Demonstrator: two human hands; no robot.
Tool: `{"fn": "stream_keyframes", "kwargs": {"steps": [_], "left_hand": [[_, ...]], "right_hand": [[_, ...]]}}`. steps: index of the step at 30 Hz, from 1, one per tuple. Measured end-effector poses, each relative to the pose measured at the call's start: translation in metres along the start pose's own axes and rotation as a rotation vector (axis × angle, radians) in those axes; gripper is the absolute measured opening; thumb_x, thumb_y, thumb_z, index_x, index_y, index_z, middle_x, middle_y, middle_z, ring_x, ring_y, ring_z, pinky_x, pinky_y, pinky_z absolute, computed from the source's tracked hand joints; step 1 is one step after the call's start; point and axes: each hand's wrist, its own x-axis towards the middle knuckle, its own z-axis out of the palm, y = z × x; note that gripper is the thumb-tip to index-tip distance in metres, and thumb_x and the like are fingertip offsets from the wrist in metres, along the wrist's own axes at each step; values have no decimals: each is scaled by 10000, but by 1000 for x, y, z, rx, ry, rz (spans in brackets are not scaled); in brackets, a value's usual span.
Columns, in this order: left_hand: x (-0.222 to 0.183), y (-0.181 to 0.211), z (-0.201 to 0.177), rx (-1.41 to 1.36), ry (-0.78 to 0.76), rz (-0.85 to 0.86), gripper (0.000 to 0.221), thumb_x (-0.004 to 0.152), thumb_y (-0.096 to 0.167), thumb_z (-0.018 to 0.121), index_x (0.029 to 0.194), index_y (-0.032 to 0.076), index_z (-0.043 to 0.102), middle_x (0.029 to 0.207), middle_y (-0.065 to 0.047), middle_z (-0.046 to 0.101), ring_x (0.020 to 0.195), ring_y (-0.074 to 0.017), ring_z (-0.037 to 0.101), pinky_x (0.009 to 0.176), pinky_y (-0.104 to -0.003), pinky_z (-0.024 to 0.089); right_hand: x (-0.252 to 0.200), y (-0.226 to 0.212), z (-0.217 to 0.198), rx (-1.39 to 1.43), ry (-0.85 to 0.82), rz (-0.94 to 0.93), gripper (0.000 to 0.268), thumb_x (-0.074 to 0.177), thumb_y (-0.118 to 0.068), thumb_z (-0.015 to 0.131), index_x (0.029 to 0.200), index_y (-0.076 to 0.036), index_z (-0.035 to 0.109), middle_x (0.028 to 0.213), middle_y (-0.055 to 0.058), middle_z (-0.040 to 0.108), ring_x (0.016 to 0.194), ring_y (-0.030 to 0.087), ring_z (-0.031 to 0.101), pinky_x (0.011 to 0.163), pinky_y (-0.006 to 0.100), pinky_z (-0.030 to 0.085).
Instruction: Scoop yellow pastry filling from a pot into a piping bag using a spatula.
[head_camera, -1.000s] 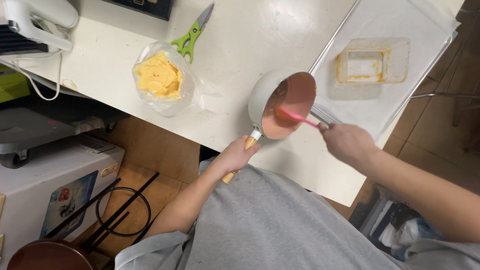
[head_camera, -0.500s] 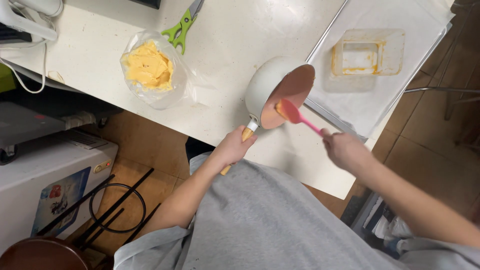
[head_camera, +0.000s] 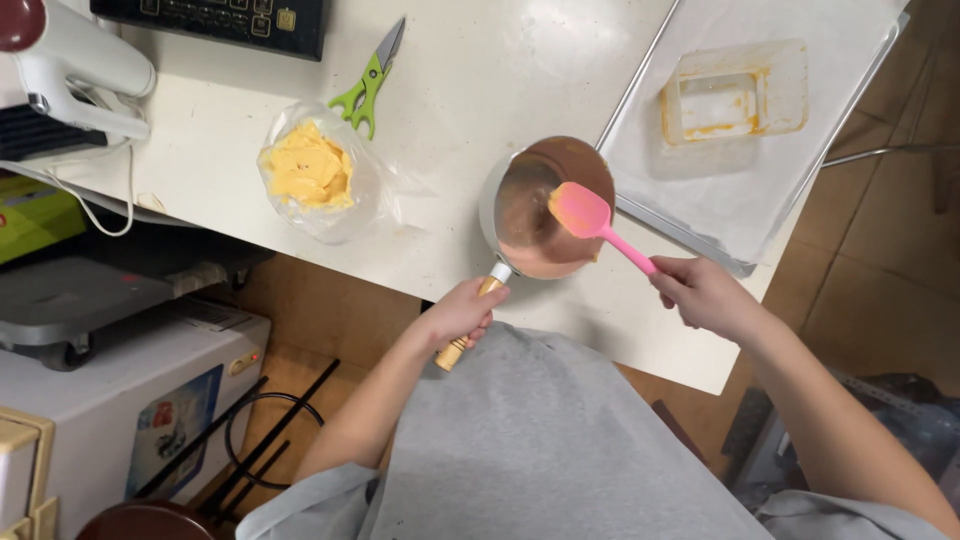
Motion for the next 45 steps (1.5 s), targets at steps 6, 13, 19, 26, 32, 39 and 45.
{"fn": "stream_keyframes", "kwargs": {"steps": [6, 13, 19, 26, 32, 39, 45], "left_hand": [[-9, 9, 18, 195, 70, 67, 326, 1014, 369, 563, 1056, 52, 497, 610, -10, 443, 416, -92, 427, 356, -287, 399], [-15, 19, 26, 344, 102, 99, 310, 1005, 358, 538, 1073, 63, 477, 601, -15, 469, 368, -124, 447, 343, -313, 403], [-10, 16, 22, 283, 34, -17, 322, 1027, 361, 523, 1116, 57, 465, 607, 2, 422, 409, -94, 406, 364, -287, 403], [-2, 20, 6, 241, -46, -50, 271, 1038, 343, 511, 1085, 80, 466, 622, 18, 416, 420, -75, 384, 355, -272, 379], [-2, 35, -10, 263, -92, -105, 263, 1041, 361, 491, 1059, 100, 462, 599, 15, 414, 408, -71, 363, 346, -262, 371], [4, 44, -24, 307, -100, -180, 299, 1041, 392, 515, 1062, 102, 445, 612, 24, 397, 438, -65, 351, 359, -254, 354], [-1, 49, -35, 328, -107, -174, 244, 1024, 402, 528, 1058, 166, 475, 611, 47, 408, 434, -41, 341, 364, -229, 330]], "right_hand": [[23, 22, -23, -615, 146, -240, 294, 1024, -349, 558, 1106, -148, 757, 838, 167, 730, 748, 354, 679, 723, 468, 551], [51, -9, -61, -756, 142, -90, 289, 993, -334, 563, 1137, -192, 769, 948, 161, 753, 878, 386, 712, 813, 503, 572], [26, -72, -74, -839, 173, -74, 301, 1005, -374, 566, 1192, -236, 757, 984, 150, 756, 908, 374, 711, 808, 510, 582], [26, -104, -68, -978, 182, -188, 304, 1033, -399, 525, 1192, -243, 732, 967, 105, 747, 916, 343, 714, 792, 490, 588], [34, -126, -60, -1141, 162, -337, 295, 1048, -341, 493, 1202, -213, 708, 957, 102, 743, 906, 335, 720, 763, 473, 593], [23, -140, -43, -1481, 176, -704, 386, 1009, -222, 503, 1373, -135, 600, 926, 38, 735, 852, 249, 748, 615, 396, 602], [42, -93, -47, -1555, 389, -1105, 414, 945, -215, 549, 1339, -118, 630, 880, 7, 713, 782, 178, 727, 625, 338, 577]]}}
